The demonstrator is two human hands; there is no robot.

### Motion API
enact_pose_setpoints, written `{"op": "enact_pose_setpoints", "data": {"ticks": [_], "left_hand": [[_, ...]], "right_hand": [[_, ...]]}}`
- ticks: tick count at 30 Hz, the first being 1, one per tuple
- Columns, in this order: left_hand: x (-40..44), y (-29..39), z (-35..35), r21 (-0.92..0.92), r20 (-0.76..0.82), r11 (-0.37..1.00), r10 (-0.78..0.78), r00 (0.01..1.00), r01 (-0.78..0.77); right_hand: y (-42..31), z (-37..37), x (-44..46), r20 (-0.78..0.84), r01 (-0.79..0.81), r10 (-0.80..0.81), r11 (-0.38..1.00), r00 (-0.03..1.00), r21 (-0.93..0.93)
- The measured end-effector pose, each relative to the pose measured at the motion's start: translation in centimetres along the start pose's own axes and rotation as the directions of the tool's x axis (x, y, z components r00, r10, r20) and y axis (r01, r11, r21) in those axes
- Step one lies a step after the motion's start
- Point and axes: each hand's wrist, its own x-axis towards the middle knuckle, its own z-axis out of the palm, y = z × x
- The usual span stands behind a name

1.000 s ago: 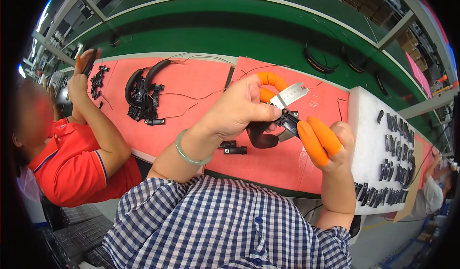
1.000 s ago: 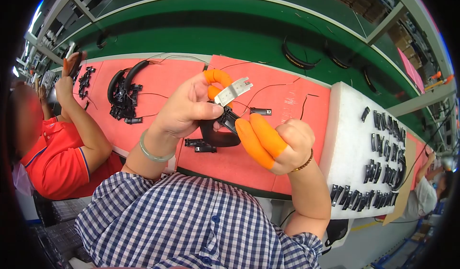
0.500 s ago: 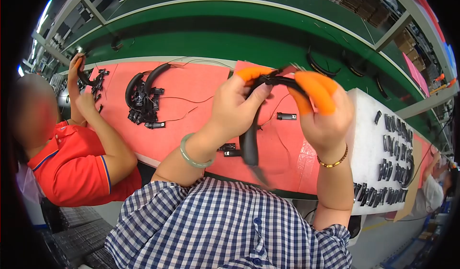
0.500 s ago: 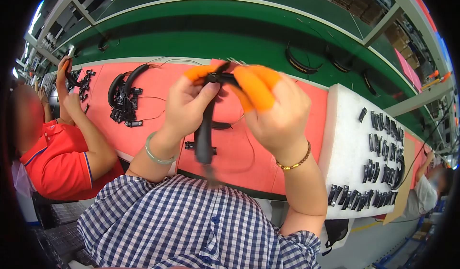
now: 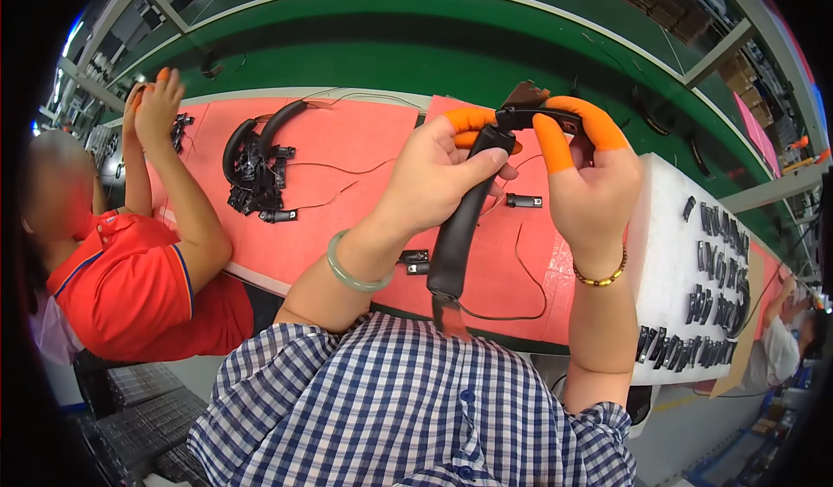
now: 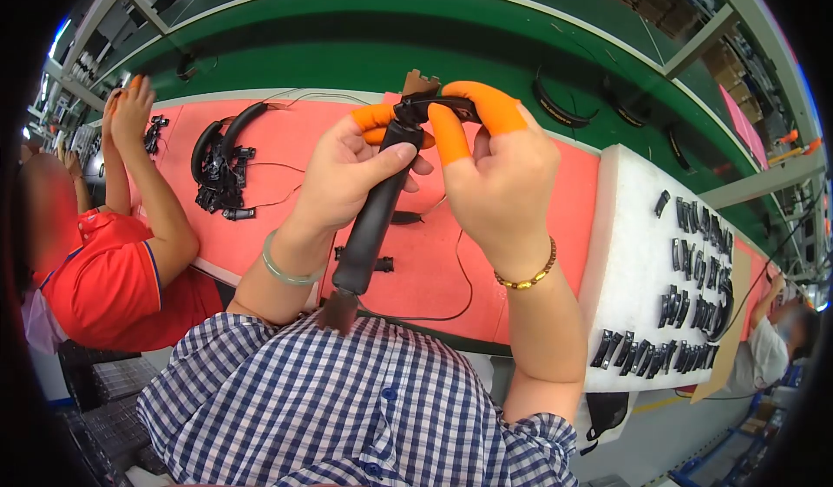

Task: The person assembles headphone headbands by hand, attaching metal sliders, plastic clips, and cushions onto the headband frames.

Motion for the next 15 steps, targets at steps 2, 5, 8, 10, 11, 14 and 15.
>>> {"op": "enact_pose_setpoints", "data": {"ticks": [2, 5, 8, 10, 11, 14, 15], "left_hand": [[0.0, 0.0, 0.0, 0.003, 0.010, 1.000, 0.015, 1.000, -0.015], [-0.2, 0.2, 0.1, -0.054, 0.014, 0.998, -0.027, 1.000, 0.027], [-0.3, 0.4, 0.3, -0.098, 0.002, 0.995, -0.027, 1.000, 0.027], [-0.6, 0.2, 0.2, -0.002, -0.027, 1.000, 0.007, 1.000, -0.007], [-0.6, 0.3, 0.3, -0.003, -0.029, 1.000, 0.007, 1.000, -0.007], [-0.5, 0.7, 0.8, 0.074, -0.055, 0.997, 0.033, 0.998, -0.029], [-0.5, 0.7, 0.8, 0.112, -0.049, 0.993, 0.041, 0.998, -0.035]], "right_hand": [[0.5, 0.1, -0.4, -0.039, 0.030, -0.031, 0.999, 0.999, -0.020], [1.1, -0.2, -0.6, -0.024, 0.177, -0.176, 0.984, 0.984, 0.036], [0.7, -1.0, -1.0, 0.065, 0.165, -0.162, 0.986, 0.985, -0.029], [0.8, -1.1, -0.9, 0.024, 0.094, -0.098, 0.987, 0.995, 0.129], [0.7, -1.2, -1.0, 0.025, 0.095, -0.099, 0.987, 0.995, 0.130], [-0.3, -1.6, -0.9, 0.027, 0.100, -0.100, 0.995, 0.995, -0.010], [-0.6, -1.6, -1.0, 0.036, 0.148, -0.145, 0.984, 0.989, -0.103]]}}
